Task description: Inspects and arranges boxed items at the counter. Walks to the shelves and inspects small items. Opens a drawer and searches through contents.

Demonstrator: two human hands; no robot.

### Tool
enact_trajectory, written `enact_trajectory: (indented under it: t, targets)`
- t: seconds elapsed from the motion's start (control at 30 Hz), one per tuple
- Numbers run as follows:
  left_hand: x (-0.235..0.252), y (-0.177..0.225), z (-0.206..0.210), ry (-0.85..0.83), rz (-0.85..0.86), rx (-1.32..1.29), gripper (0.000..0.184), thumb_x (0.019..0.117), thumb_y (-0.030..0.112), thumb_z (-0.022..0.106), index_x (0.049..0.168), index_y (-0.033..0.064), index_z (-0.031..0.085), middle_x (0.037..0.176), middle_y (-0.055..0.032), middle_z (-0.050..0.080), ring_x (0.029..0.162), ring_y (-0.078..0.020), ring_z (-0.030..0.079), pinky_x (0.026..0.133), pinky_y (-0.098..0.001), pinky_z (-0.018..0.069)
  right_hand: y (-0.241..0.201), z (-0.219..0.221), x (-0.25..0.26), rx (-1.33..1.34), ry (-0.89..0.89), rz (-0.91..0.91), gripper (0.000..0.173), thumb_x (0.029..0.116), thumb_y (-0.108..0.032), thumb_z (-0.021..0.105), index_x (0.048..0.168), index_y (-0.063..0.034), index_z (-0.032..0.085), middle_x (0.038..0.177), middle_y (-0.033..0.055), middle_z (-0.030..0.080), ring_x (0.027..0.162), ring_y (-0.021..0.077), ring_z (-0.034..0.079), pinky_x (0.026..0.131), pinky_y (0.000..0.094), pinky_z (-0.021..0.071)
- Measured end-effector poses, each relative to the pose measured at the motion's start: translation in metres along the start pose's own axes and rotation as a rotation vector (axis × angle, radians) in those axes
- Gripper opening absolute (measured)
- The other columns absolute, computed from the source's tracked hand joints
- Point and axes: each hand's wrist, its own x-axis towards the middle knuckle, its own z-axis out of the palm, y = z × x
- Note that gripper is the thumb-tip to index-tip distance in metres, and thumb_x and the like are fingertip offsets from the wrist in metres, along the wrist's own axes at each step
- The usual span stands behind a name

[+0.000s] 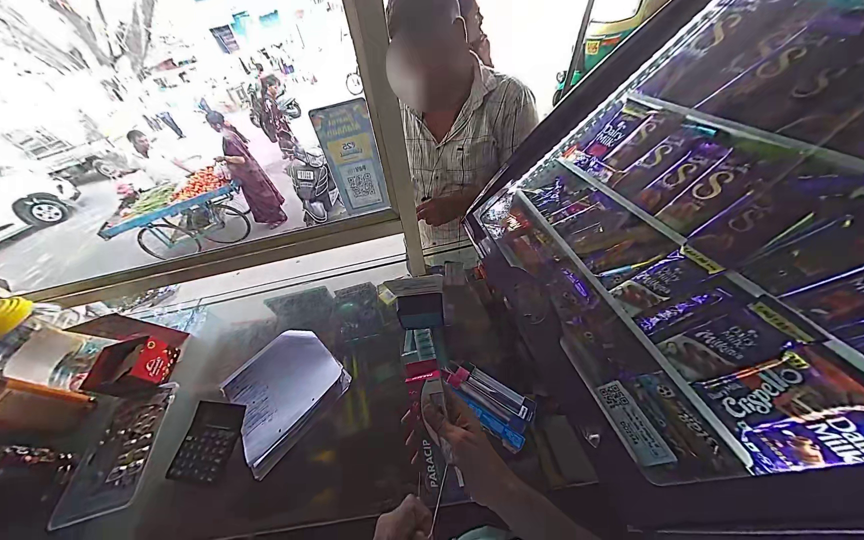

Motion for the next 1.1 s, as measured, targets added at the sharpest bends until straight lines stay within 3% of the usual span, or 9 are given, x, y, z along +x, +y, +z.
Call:
enact_trajectory:
  t: [0.13,0.3,0.4,0.47,0.57,0.73,0.83,0.93,1.1]
  targets:
    - [0.001,-0.01,0.013,-0.187,-0.092,0.528,0.025,0.1032,0.01,0.046,0.099,-0.0043,0.066,0.08,-0.0176,0.068,0.077,-0.0294,0.069,0.076,-0.0479,0.0569,-0.002,0.003,-0.001,0.197,0.009,-0.024,0.035,0.1095,-0.014,0.043,0.143,-0.0033,0.04,0.114,0.0235,0.07,0.097,0.0344,0.073,0.086,0.0462,0.0621]
    - [-0.014,-0.016,0.027,-0.037,-0.229,0.283,0.02,0.103,0.012,0.054,0.117,0.004,0.065,0.087,-0.0024,0.075,0.069,-0.0108,0.07,0.064,-0.0324,0.0597,-0.004,0.003,-0.012,0.192,-0.066,-0.273,0.035,0.106,-0.015,0.052,0.137,-0.0022,0.043,0.116,0.0143,0.071,0.103,0.0257,0.072,0.092,0.0441,0.0605]
    - [-0.016,-0.024,0.023,0.145,-0.331,-0.24,0.06,0.1007,0.008,0.056,0.155,0.0003,0.03,0.125,-0.0069,0.073,0.066,-0.0103,0.07,0.052,-0.0247,0.0573,-0.043,-0.029,-0.018,-0.489,0.24,-0.726,0.029,0.0992,-0.023,0.067,0.128,-0.0205,0.064,0.114,-0.0108,0.071,0.102,0.002,0.068,0.09,0.0268,0.06]
    - [-0.005,-0.03,0.022,0.16,-0.473,-0.531,0.084,0.1005,0.01,0.057,0.163,0.0075,0.002,0.142,-0.0081,0.062,0.076,-0.0159,0.073,0.059,-0.0285,0.0601,-0.07,-0.054,-0.016,-1.085,0.507,-0.822,0.035,0.0989,-0.022,0.067,0.133,-0.0143,0.065,0.119,0.0021,0.068,0.105,0.0122,0.066,0.089,0.0332,0.0576]
    - [0.026,-0.036,0.045,0.247,-0.673,-0.7,0.07,0.1033,0.01,0.051,0.161,0.0029,0.013,0.138,-0.0152,0.062,0.093,-0.0216,0.073,0.079,-0.0351,0.0616,-0.073,-0.073,0.006,-1.619,0.7,-0.507,0.037,0.1003,-0.019,0.065,0.137,-0.023,0.068,0.118,0.0117,0.074,0.1,0.0351,0.073,0.081,0.058,0.0566]
    - [0.073,-0.042,0.083,0.346,-0.755,-0.681,0.056,0.1093,0.022,0.043,0.157,-0.0009,0.025,0.142,-0.0208,0.052,0.112,-0.0254,0.066,0.095,-0.0388,0.0567,-0.06,-0.072,0.032,-1.686,0.456,0.294,0.052,0.1094,-0.043,0.04,0.157,-0.0229,0.044,0.132,0.0181,0.066,0.116,0.041,0.066,0.095,0.0618,0.0504]
    - [0.087,-0.042,0.093,0.411,-0.637,-0.812,0.048,0.1124,0.034,0.027,0.141,0.0005,0.047,0.121,-0.0109,0.066,0.104,-0.0174,0.068,0.091,-0.0364,0.0574,-0.057,-0.081,0.02,-1.656,0.281,0.229,0.087,0.0935,-0.067,0.057,0.162,-0.0188,0.033,0.141,0.021,0.059,0.121,0.0423,0.062,0.096,0.0636,0.0505]
    - [0.09,-0.054,0.089,0.373,-0.649,-0.931,0.065,0.1107,0.046,0.01,0.145,-0.0005,0.038,0.12,-0.0084,0.063,0.103,-0.013,0.065,0.092,-0.0325,0.0545,-0.044,-0.088,0.014,-1.69,0.223,0.285,0.131,0.0637,-0.072,0.084,0.166,-0.0271,0.015,0.157,0.0271,0.037,0.135,0.0492,0.046,0.102,0.0674,0.043]
    - [0.09,-0.063,0.083,0.279,-0.699,-0.869,0.059,0.1121,0.042,0.014,0.155,0.0038,0.03,0.139,-0.0126,0.055,0.113,-0.0168,0.062,0.098,-0.034,0.0516,-0.032,-0.079,0.023,-1.737,0.339,0.356,0.129,0.0649,-0.058,0.085,0.166,-0.0351,0.008,0.15,0.0254,0.045,0.13,0.0464,0.05,0.099,0.0638,0.0441]
